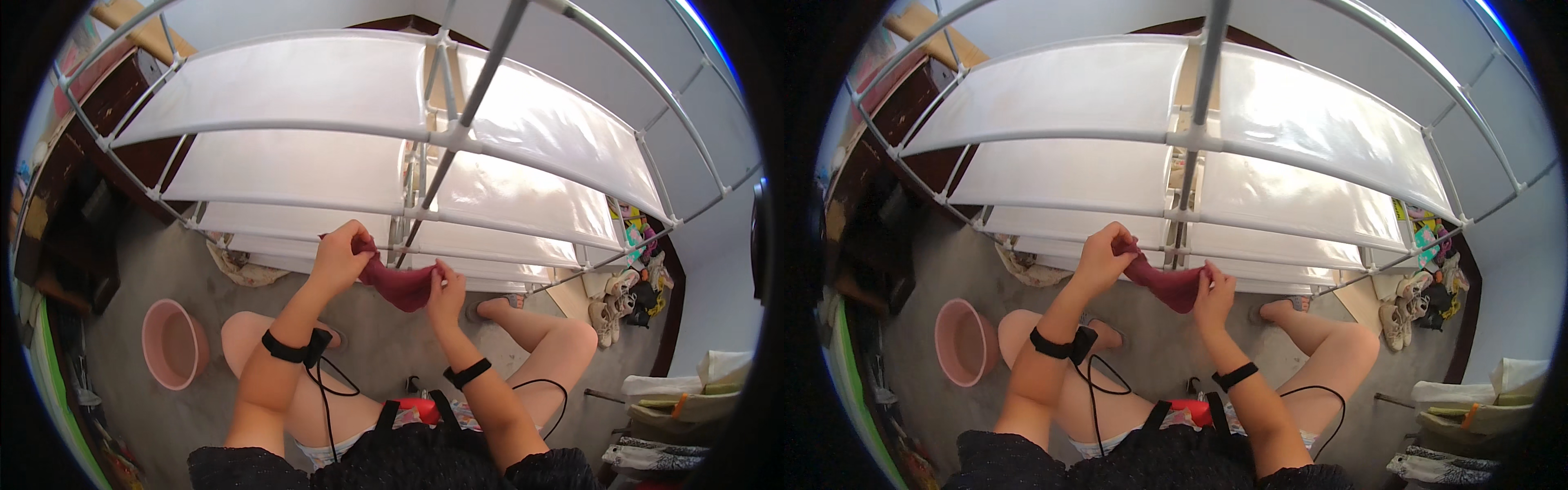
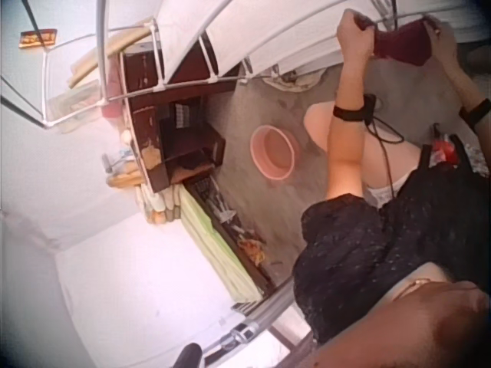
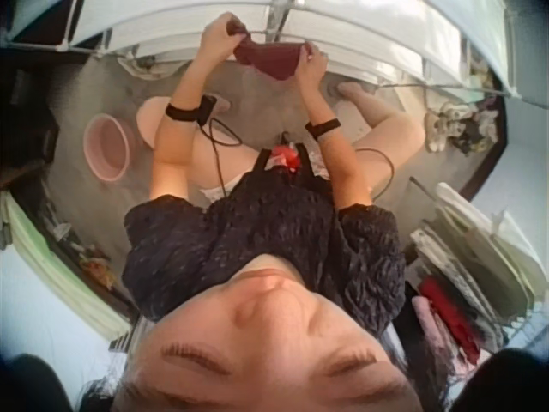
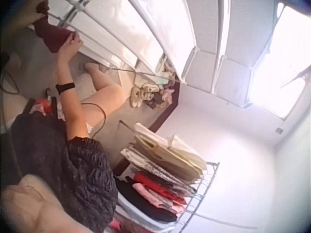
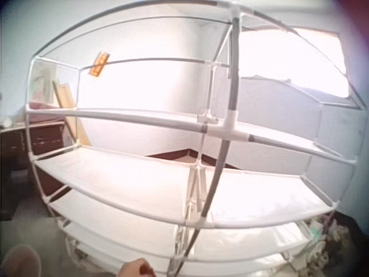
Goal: Wiping down a white metal and fabric multi-tier shelf unit with a pink cloth.
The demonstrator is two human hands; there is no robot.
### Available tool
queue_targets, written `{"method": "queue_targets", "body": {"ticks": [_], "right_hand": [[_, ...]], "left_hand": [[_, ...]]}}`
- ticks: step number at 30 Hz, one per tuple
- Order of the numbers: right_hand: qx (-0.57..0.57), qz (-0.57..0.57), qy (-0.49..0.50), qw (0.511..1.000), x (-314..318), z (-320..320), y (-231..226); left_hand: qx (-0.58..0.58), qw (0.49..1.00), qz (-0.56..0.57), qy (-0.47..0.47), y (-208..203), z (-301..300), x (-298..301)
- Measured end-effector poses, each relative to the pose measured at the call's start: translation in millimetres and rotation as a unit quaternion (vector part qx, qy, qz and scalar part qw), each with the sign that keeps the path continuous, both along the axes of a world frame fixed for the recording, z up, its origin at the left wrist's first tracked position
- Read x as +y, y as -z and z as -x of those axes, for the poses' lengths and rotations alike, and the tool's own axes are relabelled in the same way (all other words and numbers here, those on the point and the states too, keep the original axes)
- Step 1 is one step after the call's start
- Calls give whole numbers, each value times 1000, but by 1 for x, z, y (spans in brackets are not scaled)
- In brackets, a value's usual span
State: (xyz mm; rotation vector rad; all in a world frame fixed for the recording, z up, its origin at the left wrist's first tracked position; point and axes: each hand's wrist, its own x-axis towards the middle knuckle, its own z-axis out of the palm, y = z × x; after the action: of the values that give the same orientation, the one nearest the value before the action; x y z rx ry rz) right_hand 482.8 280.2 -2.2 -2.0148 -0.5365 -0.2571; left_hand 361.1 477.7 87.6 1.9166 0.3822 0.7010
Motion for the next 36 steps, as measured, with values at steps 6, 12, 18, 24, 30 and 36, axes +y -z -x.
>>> {"method": "queue_targets", "body": {"ticks": [6, 12, 18, 24, 30, 36], "right_hand": [[63, -249, -89, 962, 28, -44, -23], [-24, 57, -313, 948, 55, -68, -7], [-67, 106, -300, 946, 54, -80, -6], [-36, 99, -257, 961, 53, -83, 0], [-118, 143, -284, 941, 51, -74, -8], [-166, 123, -326, 923, 58, -80, -30]], "left_hand": [[0, 989, 142, -46, 26, -31, 11], [-79, 995, -7, 62, 88, -74, 10], [59, 992, -86, 66, 87, -87, 2], [30, 990, -133, 24, 90, -87, -5], [-17, 994, -107, 26, 101, -84, -5], [1, 985, -168, 45, 98, -92, -3]]}}
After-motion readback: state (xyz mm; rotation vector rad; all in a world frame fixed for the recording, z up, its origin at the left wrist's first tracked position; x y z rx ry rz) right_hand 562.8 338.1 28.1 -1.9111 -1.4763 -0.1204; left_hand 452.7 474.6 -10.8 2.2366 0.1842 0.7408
